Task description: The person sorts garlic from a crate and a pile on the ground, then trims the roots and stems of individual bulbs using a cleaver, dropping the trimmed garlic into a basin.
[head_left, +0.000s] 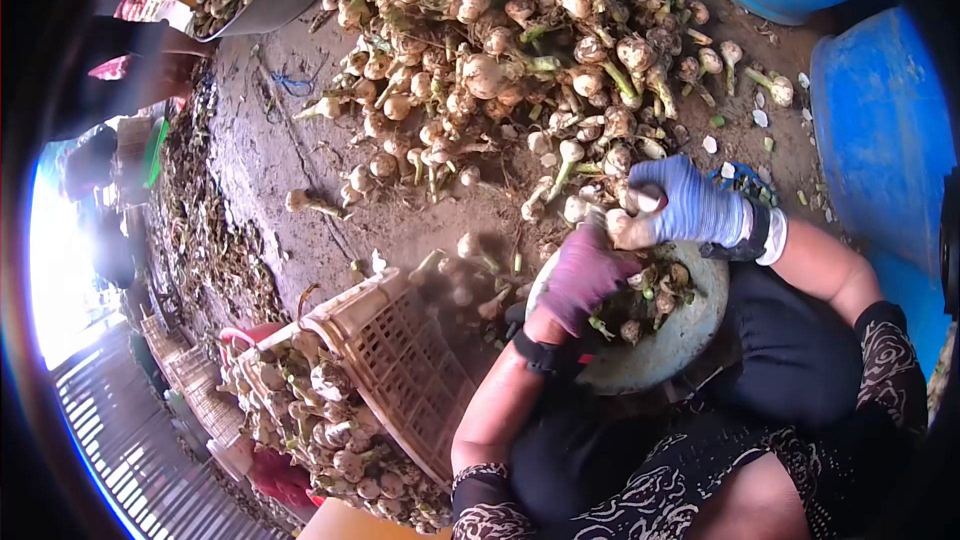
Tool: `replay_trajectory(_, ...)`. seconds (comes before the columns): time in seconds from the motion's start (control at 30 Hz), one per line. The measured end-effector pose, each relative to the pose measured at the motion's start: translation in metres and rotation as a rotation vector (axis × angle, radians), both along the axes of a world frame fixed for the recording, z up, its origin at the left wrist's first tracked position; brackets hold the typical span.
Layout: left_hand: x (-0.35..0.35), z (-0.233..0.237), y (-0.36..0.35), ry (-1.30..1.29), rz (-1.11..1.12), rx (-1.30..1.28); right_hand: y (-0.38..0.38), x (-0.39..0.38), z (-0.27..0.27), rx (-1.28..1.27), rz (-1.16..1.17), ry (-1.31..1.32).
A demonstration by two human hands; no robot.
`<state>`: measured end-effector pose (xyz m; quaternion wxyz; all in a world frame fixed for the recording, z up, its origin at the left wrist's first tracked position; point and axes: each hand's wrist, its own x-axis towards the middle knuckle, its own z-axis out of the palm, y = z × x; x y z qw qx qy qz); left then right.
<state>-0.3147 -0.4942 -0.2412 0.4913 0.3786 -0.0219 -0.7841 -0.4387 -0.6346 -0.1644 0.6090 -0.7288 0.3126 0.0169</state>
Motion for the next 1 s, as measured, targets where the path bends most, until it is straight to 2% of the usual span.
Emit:
replay_trajectory(0.03,-0.006,0.019,0.002,-0.793,-0.191,-0.210,-0.003,0.000,-0.005,-0.211,0.113,0.059)
replay_trajectory(0.07,-0.008,0.037,-0.001,-0.431,0.071,-0.258,-0.003,-0.002,-0.015,-0.147,0.039,0.009)
replay_trajectory(0.1,-0.007,0.040,0.001,-0.432,0.074,-0.259,-0.004,0.001,-0.018,-0.084,-0.036,-0.041)
replay_trajectory(0.13,-0.005,0.042,0.005,-0.381,0.131,-0.257,-0.005,0.004,-0.021,0.111,-0.202,-0.081)
replay_trajectory(0.2,-0.002,0.046,0.006,-0.310,0.171,-0.206,-0.009,0.002,-0.024,0.381,-0.332,-0.038)
replay_trajectory(0.23,-0.011,0.039,0.006,-0.338,0.293,-0.183,-0.007,0.002,-0.031,0.518,-0.422,-0.007)
replay_trajectory(0.3,-0.009,0.021,0.003,-0.432,0.332,-0.311,0.000,0.007,-0.044,0.552,-0.504,-0.104)
replay_trajectory(0.37,-0.017,0.028,0.004,-0.380,0.417,-0.228,0.004,0.007,-0.048,0.544,-0.483,-0.090)
replay_trajectory(0.4,-0.016,0.021,0.003,-0.299,0.428,-0.134,0.005,0.011,-0.048,0.435,-0.441,-0.099)
replay_trajectory(0.43,-0.013,0.016,0.002,-0.221,0.439,-0.042,0.005,0.009,-0.045,0.442,-0.385,-0.070)
replay_trajectory(0.47,-0.010,0.013,0.004,-0.147,0.518,-0.139,0.004,0.009,-0.040,0.436,-0.358,-0.028)
replay_trajectory(0.53,-0.004,0.016,0.003,-0.250,0.511,-0.130,0.001,0.006,-0.037,0.430,-0.335,0.018)
replay_trajectory(0.6,0.003,0.020,0.004,-0.303,0.504,-0.117,-0.005,0.004,-0.033,-0.188,-0.011,-0.042)
replay_trajectory(0.63,0.004,0.020,0.004,-0.426,0.456,-0.053,-0.005,0.003,-0.025,-0.170,0.022,0.009)
replay_trajectory(0.67,0.005,0.020,0.005,-0.547,0.403,0.014,-0.004,0.003,-0.018,-0.261,0.098,-0.005)
replay_trajectory(0.7,0.007,0.013,0.008,-0.547,0.400,0.013,-0.003,0.004,-0.013,-0.353,0.175,-0.020)
replay_trajectory(0.77,0.010,-0.008,0.018,-0.989,0.222,-0.228,-0.001,0.007,-0.007,-0.380,0.232,-0.041)
replay_trajectory(0.8,0.012,-0.001,0.017,-0.936,0.150,-0.125,-0.002,0.008,-0.014,-0.431,0.280,0.019)
replay_trajectory(0.83,0.011,0.013,0.014,-0.934,0.149,-0.127,-0.004,0.008,-0.021,-0.482,0.328,0.081)
replay_trajectory(0.9,0.012,0.039,0.009,-0.492,0.394,0.002,-0.021,0.003,-0.048,-0.556,0.449,0.334)
replay_trajectory(0.93,0.014,0.038,0.011,-0.828,0.238,-0.003,-0.026,-0.004,-0.054,-0.530,0.408,0.392)
replay_trajectory(0.97,0.018,0.042,0.018,-0.680,0.083,-0.046,-0.029,-0.012,-0.060,-0.495,0.373,0.451)
replay_trajectory(1.0,0.021,0.039,0.024,-0.774,-0.145,-0.298,-0.030,-0.019,-0.064,-0.468,0.296,0.381)
